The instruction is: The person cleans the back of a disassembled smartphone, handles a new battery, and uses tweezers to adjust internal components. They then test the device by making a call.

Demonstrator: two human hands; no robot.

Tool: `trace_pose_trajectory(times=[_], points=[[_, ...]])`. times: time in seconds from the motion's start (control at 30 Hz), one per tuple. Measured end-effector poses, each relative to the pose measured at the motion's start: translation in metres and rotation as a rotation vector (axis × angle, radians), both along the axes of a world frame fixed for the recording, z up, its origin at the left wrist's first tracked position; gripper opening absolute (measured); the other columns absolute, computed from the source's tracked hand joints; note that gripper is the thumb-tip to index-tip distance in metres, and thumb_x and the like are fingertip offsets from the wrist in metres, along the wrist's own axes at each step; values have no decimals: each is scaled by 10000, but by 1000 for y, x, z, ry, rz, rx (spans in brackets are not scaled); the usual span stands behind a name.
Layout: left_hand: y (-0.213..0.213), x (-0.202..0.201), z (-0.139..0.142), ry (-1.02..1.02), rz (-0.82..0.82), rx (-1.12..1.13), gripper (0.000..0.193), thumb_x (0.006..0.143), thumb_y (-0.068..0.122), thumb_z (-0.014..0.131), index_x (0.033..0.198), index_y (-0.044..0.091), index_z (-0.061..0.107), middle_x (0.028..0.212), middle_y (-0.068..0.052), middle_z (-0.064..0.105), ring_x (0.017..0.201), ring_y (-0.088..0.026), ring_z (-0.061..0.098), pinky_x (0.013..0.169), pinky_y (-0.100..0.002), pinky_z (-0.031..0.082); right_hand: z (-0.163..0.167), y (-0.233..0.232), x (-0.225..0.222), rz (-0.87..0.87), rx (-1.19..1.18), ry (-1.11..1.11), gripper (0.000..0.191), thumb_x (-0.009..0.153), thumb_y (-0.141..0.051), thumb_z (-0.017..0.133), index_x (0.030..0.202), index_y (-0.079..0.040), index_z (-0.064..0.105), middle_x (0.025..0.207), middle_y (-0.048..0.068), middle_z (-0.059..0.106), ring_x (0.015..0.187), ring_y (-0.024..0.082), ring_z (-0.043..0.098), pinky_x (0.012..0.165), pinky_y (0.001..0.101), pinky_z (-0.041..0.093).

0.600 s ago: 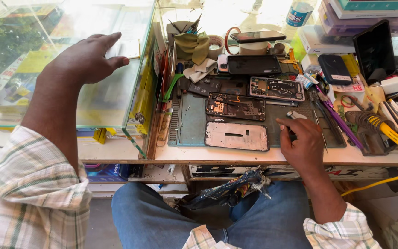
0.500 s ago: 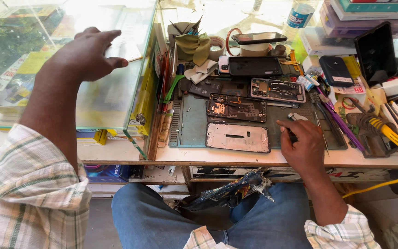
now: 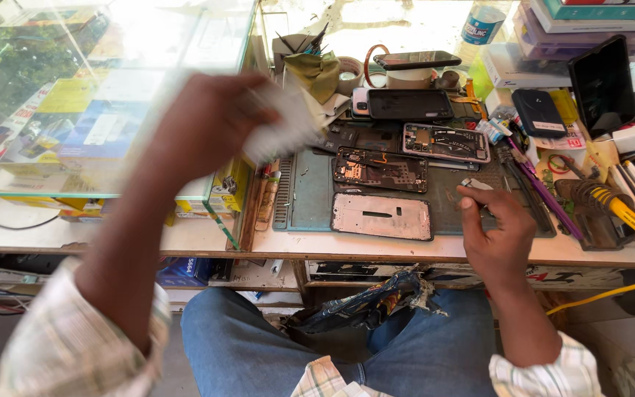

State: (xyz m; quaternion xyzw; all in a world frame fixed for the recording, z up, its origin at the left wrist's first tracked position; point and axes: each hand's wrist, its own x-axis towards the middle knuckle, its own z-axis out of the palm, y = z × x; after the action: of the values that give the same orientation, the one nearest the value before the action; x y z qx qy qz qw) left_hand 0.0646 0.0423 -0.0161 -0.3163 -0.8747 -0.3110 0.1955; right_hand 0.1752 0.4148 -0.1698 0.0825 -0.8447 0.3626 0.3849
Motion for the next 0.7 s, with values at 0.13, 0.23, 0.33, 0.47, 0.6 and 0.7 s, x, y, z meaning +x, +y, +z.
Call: trace_pose_trajectory(times=[0.13,0.23,0.33,0.47,0.6,0.7], points=[[65,74,-34,-141,-183,-109,284,752,291,887,959,113,808,808,-98,775,676,-246,734,609,-370,555,-7,-28,31,424,-312,-207,321,987,-183,701,1282,-57,690,985,16,716,860,105,649,805,243,542],[90,109,-53,-472,-145,-31,338,756,302,914,996,102,784,756,-109,759,650,-196,699,608,-324,526,-23,-42,52,618,-563,-498,386,908,-182,747,1240,7,685,979,38,755,845,99,679,762,250,562],[98,128,-88,-781,-99,292,421,793,251,888,1157,91,749,764,-141,746,678,-187,667,609,-308,513,-43,-45,65,584,-764,-616,308,900,-158,763,1130,40,708,908,66,753,749,107,661,657,267,539],[113,147,-150,-928,-313,858,383,859,175,811,1189,18,696,952,-64,792,847,-92,739,741,-227,601,-69,-41,81,512,-912,-523,226,954,-156,744,1049,47,714,874,79,741,726,116,641,649,284,536],[129,159,-197,-1016,-165,993,250,953,170,720,1119,-17,721,896,-49,778,774,-69,724,645,-202,562,-88,-46,90,476,-1053,-574,239,931,-177,731,1030,39,701,861,91,748,718,126,664,627,296,550],[135,156,-220,-987,-127,960,229,972,183,704,1075,-21,716,826,-48,749,681,-59,671,566,-209,529,-102,-42,91,455,-986,-696,263,926,-189,726,1038,49,724,816,110,750,680,141,672,620,301,561]])
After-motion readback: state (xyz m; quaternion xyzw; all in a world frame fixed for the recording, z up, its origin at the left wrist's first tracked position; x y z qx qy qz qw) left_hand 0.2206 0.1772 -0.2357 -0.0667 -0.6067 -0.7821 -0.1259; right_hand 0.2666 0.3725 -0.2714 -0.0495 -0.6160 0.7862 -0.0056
